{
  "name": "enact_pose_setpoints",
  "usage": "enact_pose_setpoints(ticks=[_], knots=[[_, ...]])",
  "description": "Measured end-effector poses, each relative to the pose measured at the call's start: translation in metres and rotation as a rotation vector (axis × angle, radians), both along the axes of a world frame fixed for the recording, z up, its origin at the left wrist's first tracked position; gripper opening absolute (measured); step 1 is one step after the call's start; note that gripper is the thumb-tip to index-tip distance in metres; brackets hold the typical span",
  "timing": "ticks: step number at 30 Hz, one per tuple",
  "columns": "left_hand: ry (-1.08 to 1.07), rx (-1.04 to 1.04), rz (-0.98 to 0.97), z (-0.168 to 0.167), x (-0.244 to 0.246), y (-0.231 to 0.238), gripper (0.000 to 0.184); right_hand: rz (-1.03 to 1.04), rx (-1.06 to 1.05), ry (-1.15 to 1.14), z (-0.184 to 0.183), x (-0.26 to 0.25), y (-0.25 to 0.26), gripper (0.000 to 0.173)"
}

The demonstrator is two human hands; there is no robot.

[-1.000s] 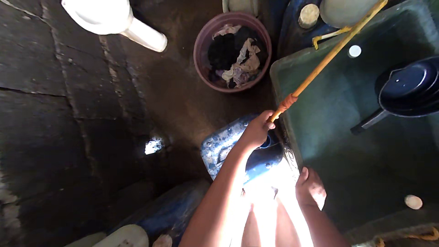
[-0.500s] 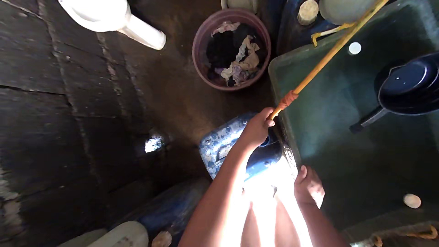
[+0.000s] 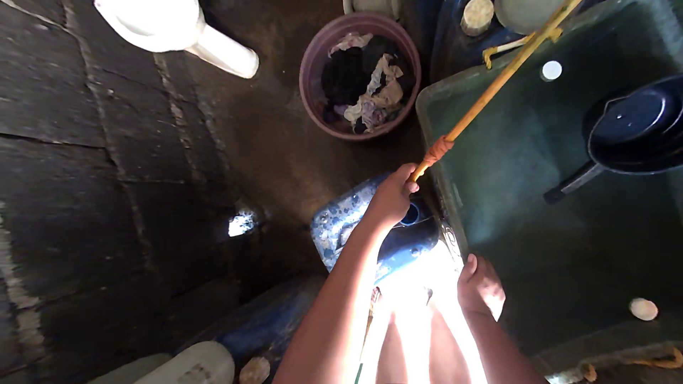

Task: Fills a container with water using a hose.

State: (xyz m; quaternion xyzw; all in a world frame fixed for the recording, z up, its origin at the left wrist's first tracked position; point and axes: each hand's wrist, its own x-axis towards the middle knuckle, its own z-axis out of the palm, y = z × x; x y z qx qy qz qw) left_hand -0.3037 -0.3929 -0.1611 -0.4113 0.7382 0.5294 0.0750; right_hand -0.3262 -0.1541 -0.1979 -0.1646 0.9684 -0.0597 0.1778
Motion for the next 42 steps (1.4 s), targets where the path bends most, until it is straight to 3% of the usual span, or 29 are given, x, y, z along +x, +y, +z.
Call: enact_pose_setpoints(ticks=[42], knots=[[0.014,0.023,0.005,-0.0041,0.0010,-0.0023,0.035,-0.015,-0.005,0.007,-0.0005,-0.0009,0.0003,0.046]])
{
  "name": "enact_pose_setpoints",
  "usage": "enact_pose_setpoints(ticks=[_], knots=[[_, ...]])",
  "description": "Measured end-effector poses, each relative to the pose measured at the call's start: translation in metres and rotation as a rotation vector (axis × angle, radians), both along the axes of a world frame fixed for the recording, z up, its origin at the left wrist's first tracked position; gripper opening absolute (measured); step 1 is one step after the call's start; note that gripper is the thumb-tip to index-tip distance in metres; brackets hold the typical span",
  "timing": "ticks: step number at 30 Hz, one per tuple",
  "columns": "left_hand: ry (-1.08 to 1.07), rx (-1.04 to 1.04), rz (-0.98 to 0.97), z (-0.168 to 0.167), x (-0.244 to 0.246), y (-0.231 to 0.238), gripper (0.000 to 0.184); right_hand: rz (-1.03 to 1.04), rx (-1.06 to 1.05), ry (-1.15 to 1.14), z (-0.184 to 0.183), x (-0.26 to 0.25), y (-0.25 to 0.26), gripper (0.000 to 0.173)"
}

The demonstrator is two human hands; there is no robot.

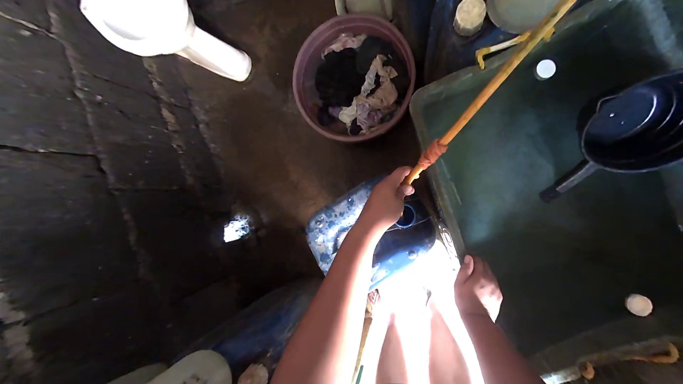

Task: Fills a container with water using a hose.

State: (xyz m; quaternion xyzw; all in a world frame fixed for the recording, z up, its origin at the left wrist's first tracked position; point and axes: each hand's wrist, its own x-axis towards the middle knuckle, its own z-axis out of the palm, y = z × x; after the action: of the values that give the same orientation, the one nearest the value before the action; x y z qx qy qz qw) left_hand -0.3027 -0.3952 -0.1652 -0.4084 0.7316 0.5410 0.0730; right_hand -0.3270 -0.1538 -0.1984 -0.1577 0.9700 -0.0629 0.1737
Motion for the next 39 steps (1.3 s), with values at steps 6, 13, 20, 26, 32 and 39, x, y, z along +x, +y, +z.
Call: enact_pose_setpoints(ticks=[6,13,20,26,32,39], knots=[[-0.008,0.010,0.013,0.001,0.001,0.001,0.035,0.005,0.018,-0.010,0.000,0.000,0.000,0.046],[-0.002,-0.001,0.016,0.000,0.010,0.007,0.035,0.012,-0.015,0.042,-0.002,0.002,0.001,0.046],[0.024,-0.001,0.017,-0.001,0.011,0.006,0.035,0.008,-0.007,0.030,-0.002,0.001,0.001,0.046],[0.035,-0.033,0.015,0.000,0.011,0.007,0.036,0.001,-0.010,0.014,0.000,0.001,0.000,0.047],[0.064,-0.065,0.043,0.008,0.013,0.011,0.036,0.017,-0.004,0.032,-0.002,0.001,0.001,0.048],[0.167,-0.072,-0.014,0.006,0.009,0.013,0.029,0.017,-0.006,0.035,-0.002,0.002,0.000,0.049]])
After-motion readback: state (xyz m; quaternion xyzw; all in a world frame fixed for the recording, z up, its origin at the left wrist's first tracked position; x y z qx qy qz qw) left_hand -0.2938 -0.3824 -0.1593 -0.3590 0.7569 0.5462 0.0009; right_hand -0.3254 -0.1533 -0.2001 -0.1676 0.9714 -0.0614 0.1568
